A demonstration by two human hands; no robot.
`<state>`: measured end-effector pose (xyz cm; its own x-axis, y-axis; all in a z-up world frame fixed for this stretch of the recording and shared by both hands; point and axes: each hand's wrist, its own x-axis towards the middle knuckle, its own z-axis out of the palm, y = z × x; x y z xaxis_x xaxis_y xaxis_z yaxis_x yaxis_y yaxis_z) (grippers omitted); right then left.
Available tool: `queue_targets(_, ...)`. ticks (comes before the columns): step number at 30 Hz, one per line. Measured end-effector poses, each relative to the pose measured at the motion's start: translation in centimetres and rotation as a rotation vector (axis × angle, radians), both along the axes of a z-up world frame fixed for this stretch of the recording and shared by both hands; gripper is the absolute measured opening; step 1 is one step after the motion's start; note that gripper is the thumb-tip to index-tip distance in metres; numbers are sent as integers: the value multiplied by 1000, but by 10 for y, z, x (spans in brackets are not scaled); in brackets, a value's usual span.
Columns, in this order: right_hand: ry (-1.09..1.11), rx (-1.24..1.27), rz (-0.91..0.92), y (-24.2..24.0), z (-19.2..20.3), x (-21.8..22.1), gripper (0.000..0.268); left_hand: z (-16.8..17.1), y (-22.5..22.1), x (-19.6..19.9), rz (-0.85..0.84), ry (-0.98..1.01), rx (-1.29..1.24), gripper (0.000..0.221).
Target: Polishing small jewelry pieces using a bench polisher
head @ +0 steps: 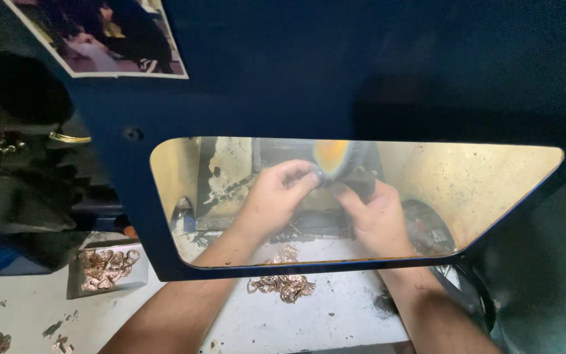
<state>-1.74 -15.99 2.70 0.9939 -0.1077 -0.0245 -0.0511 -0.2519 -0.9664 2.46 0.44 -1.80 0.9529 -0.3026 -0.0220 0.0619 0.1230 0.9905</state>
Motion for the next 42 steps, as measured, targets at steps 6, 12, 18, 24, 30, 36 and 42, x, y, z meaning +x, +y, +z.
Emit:
queue_targets(6,-34,-6,-73,3,-11,-2,17,-10,-6,-2,70,24,-29,35)
queue_targets(12,-27,-4,-92,4,-13,0,19,-6,-2,-3,67,-34,-13,32)
queue_targets(18,-20,-11,-5,-10,-6,-15,24,25,13,-11,-33,-187,71,18)
queue_targets(24,-33,81,143,-35,-30,-16,25,52,41,-9,-149,-577,89,9)
queue_targets(30,40,102,168,-27,-17,-18,27,44,42,-5,-154,-632,84,2)
queue_targets(36,78,138,246,-32,-30,-16,25,43,38,-5,-164,-611,60,6)
queue_targets(42,53,161,249,-22,-19,-20,19,39,37,-5,-153,-604,41,8)
